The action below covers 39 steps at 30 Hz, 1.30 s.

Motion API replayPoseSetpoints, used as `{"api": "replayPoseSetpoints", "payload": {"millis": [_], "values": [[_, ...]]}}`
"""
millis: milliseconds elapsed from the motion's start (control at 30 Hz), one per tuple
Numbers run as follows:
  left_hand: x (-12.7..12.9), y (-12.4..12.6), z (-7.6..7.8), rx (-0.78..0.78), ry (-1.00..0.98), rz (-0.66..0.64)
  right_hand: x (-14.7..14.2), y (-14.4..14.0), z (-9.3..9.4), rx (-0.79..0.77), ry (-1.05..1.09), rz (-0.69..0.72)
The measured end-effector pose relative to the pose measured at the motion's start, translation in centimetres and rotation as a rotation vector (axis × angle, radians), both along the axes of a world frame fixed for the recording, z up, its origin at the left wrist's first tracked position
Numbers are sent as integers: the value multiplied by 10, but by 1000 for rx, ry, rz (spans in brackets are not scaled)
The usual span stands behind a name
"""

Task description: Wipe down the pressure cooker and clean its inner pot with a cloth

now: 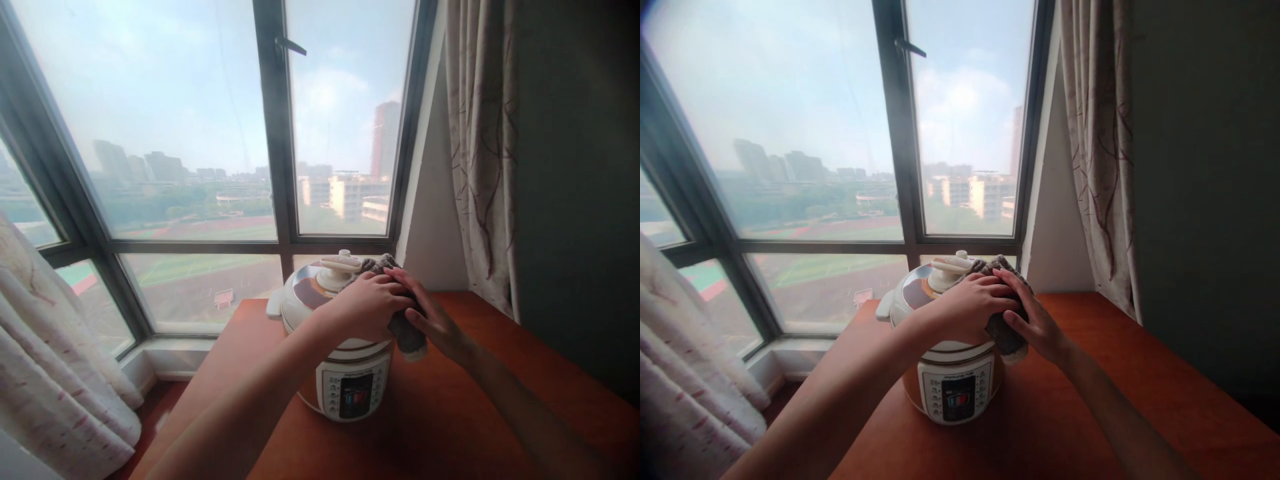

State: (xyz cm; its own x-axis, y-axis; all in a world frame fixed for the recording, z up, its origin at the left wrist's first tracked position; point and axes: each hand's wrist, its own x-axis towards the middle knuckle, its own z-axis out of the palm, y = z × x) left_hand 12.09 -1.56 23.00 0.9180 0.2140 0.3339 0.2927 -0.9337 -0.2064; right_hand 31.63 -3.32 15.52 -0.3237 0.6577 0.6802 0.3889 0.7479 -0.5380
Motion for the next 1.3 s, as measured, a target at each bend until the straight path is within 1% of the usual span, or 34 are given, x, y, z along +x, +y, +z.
{"api": "replayPoseSetpoints", "payload": {"millis": [67,133,200,233,267,300,333,367,400,467,500,567,600,633,700,767,900,1033,1133,1200,1300], "values": [[-12,3,7,-70,-16,-75,-2,0,-5,84,-73,-43],[-29,2,12,-151,-48,-127,-6,-2,-8,188,-169,-89],[-52,4,14,-265,-126,-138,-9,-4,-8,265,-271,-118],[-65,7,13,-339,-189,-119,-10,-5,-8,289,-313,-129],[-80,11,11,-392,-310,-75,-12,-6,-7,304,-344,-140],[-96,16,8,-418,-451,1,-13,-7,-7,313,-360,-153],[-112,22,3,-422,-594,107,-15,-9,-8,317,-361,-169],[-127,28,-2,-418,-693,226,-18,-10,-8,319,-351,-185],[-141,34,-9,-428,-764,322,-21,-12,-9,321,-336,-202],[-163,43,-23,-499,-809,500,-29,-17,-12,327,-305,-240],[-170,45,-30,-521,-816,585,-35,-20,-13,332,-295,-262],[-174,46,-43,-557,-800,702,-47,-28,-14,335,-291,-313],[-173,45,-49,-581,-790,720,-54,-32,-14,333,-296,-341],[-169,44,-53,-606,-785,709,-61,-36,-14,329,-301,-368],[-160,41,-60,-638,-805,647,-76,-44,-13,321,-305,-420],[-152,39,-64,-624,-864,609,-88,-49,-12,317,-293,-457],[-148,40,-68,-606,-966,630,-98,-45,-11,338,-234,-466],[-152,44,-71,-638,-983,605,-90,-33,-10,361,-151,-482],[-153,45,-73,-653,-998,613,-77,-21,-8,337,-88,-495],[-153,45,-73,-651,-1003,623,-65,-11,-5,293,-42,-480],[-152,45,-74,-639,-999,604,-43,10,4,181,20,-448]]}}
